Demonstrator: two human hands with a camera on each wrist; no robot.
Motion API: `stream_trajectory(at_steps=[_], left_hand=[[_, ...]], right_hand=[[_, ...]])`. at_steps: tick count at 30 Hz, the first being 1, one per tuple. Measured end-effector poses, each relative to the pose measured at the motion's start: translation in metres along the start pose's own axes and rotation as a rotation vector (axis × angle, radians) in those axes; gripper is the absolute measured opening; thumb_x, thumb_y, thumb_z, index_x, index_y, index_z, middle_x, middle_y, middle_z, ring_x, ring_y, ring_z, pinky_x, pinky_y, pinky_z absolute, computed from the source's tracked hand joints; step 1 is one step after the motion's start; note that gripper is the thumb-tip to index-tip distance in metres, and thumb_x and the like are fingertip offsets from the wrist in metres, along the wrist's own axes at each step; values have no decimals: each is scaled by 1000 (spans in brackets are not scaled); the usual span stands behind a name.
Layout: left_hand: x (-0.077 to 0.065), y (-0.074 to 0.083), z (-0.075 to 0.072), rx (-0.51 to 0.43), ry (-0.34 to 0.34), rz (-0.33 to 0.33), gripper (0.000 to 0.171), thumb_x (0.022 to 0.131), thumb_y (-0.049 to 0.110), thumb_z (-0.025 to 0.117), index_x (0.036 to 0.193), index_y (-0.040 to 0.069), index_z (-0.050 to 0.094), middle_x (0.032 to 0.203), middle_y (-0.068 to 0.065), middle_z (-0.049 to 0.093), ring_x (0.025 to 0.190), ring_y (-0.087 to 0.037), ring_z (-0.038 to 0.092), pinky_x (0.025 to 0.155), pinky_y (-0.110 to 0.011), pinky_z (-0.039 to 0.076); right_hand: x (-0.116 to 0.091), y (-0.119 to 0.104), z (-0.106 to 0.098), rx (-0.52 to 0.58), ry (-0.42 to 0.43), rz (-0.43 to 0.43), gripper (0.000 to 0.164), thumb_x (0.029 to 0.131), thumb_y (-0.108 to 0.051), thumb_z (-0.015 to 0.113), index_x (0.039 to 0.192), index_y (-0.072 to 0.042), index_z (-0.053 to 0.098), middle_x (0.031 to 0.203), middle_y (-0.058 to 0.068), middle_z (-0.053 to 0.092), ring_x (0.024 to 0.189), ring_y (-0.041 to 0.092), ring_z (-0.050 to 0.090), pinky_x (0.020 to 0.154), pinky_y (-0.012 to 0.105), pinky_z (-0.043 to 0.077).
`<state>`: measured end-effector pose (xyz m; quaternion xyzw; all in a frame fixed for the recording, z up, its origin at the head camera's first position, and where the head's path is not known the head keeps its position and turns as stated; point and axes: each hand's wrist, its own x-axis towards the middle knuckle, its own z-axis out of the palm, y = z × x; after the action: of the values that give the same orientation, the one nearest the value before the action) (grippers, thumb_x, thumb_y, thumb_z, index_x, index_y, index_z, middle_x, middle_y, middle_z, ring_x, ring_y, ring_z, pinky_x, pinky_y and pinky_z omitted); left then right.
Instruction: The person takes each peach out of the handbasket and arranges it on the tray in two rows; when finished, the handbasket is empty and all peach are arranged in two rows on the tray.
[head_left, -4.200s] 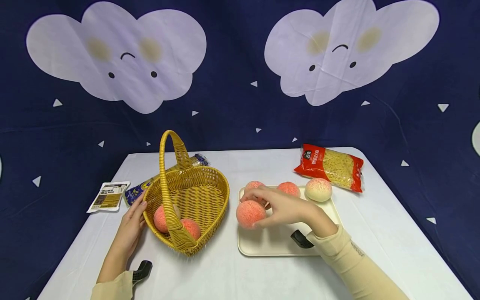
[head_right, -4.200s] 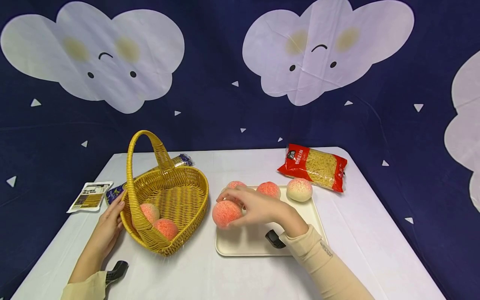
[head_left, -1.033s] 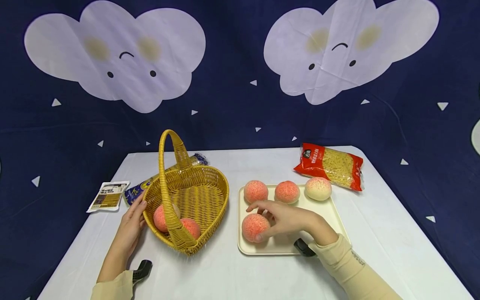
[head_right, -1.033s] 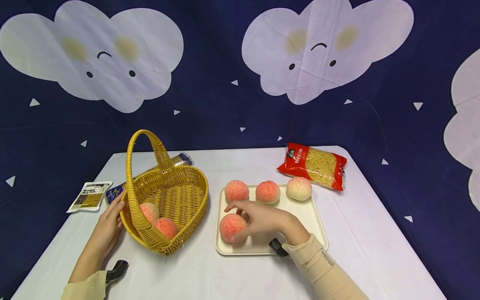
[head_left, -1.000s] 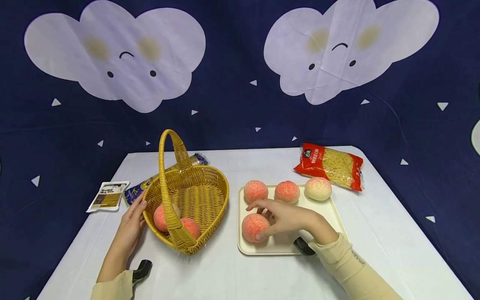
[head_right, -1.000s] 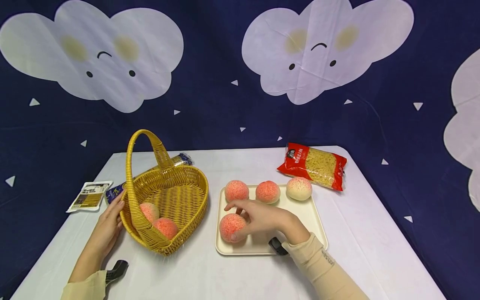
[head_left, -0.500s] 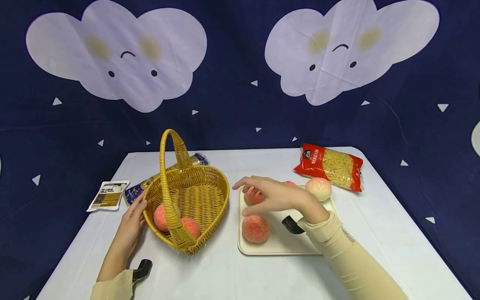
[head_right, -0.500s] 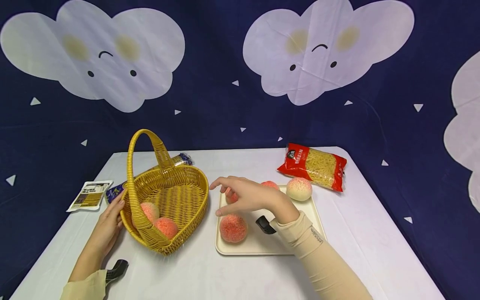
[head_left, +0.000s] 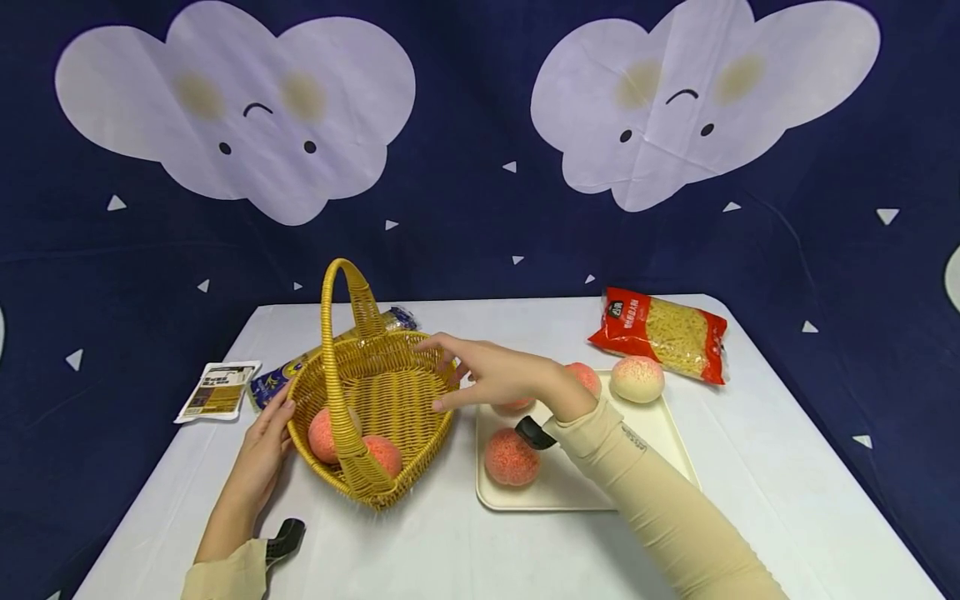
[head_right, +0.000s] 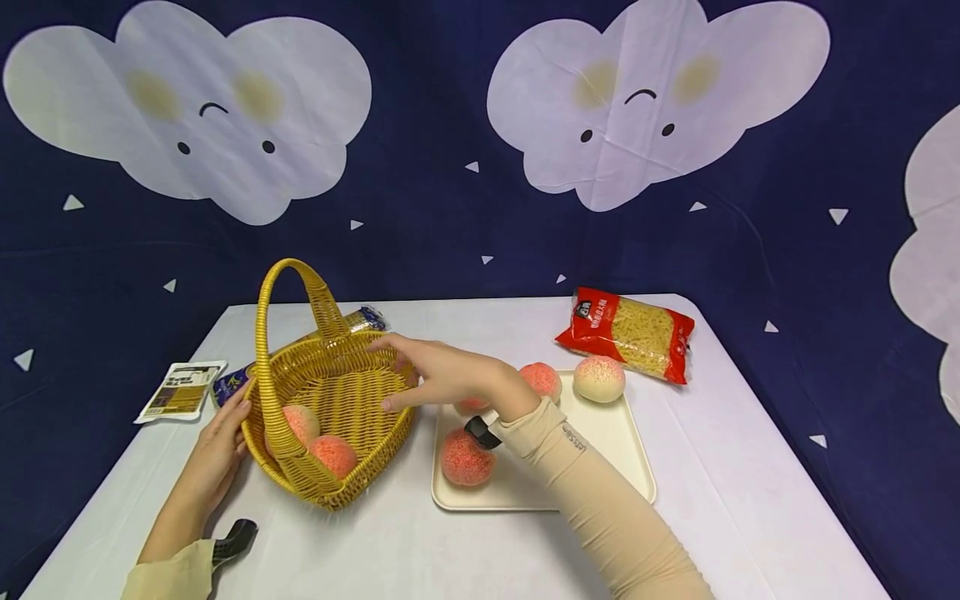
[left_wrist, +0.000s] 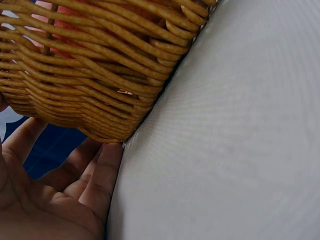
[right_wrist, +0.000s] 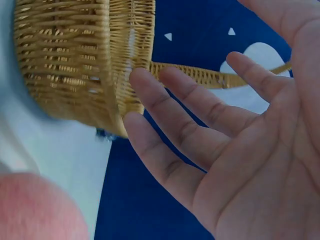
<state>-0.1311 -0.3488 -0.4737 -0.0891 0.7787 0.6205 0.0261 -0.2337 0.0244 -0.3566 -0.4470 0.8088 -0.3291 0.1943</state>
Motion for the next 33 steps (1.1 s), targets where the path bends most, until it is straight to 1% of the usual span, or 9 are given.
stream_trajectory(at_steps=[4, 8, 11, 16, 20, 23, 26, 30, 33], left_hand=[[0, -1, 0, -4, 0, -2, 69, 115, 56, 33, 174, 32, 9, 183, -8, 7, 165, -39, 21, 116, -14, 38], [0, 0, 0, -4, 1, 10, 69, 115, 56, 33, 175, 30, 9, 183, -9, 8, 165, -40, 21, 106, -7, 41], [0, 0, 1, -3, 2, 16, 69, 115, 55, 33, 175, 30, 9, 182, -10, 9, 164, -41, 21, 104, -5, 41], [-1, 0, 1, 2, 2, 14, 69, 116, 55, 33, 175, 30, 9, 183, -10, 8, 165, -40, 20, 115, -14, 39], [-1, 1, 0, 3, 3, 7, 69, 116, 55, 33, 175, 30, 8, 183, -9, 7, 166, -40, 20, 123, -24, 35], [-1, 1, 0, -1, 4, 5, 69, 115, 55, 33, 175, 30, 8, 183, -9, 7, 165, -40, 20, 122, -22, 36], [0, -1, 0, -2, 4, 7, 69, 115, 55, 33, 175, 29, 9, 183, -9, 8, 165, -40, 21, 119, -19, 37], [1, -2, -1, 1, 2, 20, 69, 116, 54, 33, 175, 28, 9, 182, -10, 8, 165, -40, 21, 117, -16, 38], [1, -1, 0, 9, 0, 26, 69, 116, 54, 32, 175, 28, 9, 183, -9, 8, 165, -40, 21, 121, -23, 37]], right_hand=[[20, -3, 5, 1, -25, 1, 79, 100, -43, 77, 165, -28, 35, 141, 5, 64, 118, 19, 71, 104, 36, 57], [41, -5, 9, -7, -53, 1, 77, 101, -40, 76, 164, -24, 35, 145, 11, 62, 119, 20, 72, 104, 32, 58], [55, -5, 12, -28, -70, -9, 75, 102, -37, 75, 164, -22, 36, 146, 13, 60, 114, 20, 72, 100, 28, 57], [74, -10, 16, -14, -88, -17, 74, 103, -35, 75, 164, -20, 36, 151, 14, 55, 111, 19, 70, 96, 25, 56], [89, -16, 21, -25, -111, -7, 75, 103, -39, 74, 164, -19, 36, 160, 16, 52, 132, 26, 65, 104, 28, 55], [101, -20, 25, -49, -126, -5, 77, 103, -43, 73, 164, -19, 35, 160, 16, 53, 143, 29, 58, 108, 31, 53], [110, -21, 31, -50, -141, 12, 75, 102, -45, 73, 164, -22, 36, 157, 15, 56, 143, 28, 57, 106, 31, 53], [120, -23, 38, -31, -167, 28, 74, 103, -40, 73, 164, -22, 36, 155, 17, 57, 142, 27, 58, 105, 29, 54], [126, -25, 44, -39, -188, 31, 80, 104, -33, 72, 169, -16, 29, 154, 17, 58, 136, 22, 61, 102, 24, 53]])
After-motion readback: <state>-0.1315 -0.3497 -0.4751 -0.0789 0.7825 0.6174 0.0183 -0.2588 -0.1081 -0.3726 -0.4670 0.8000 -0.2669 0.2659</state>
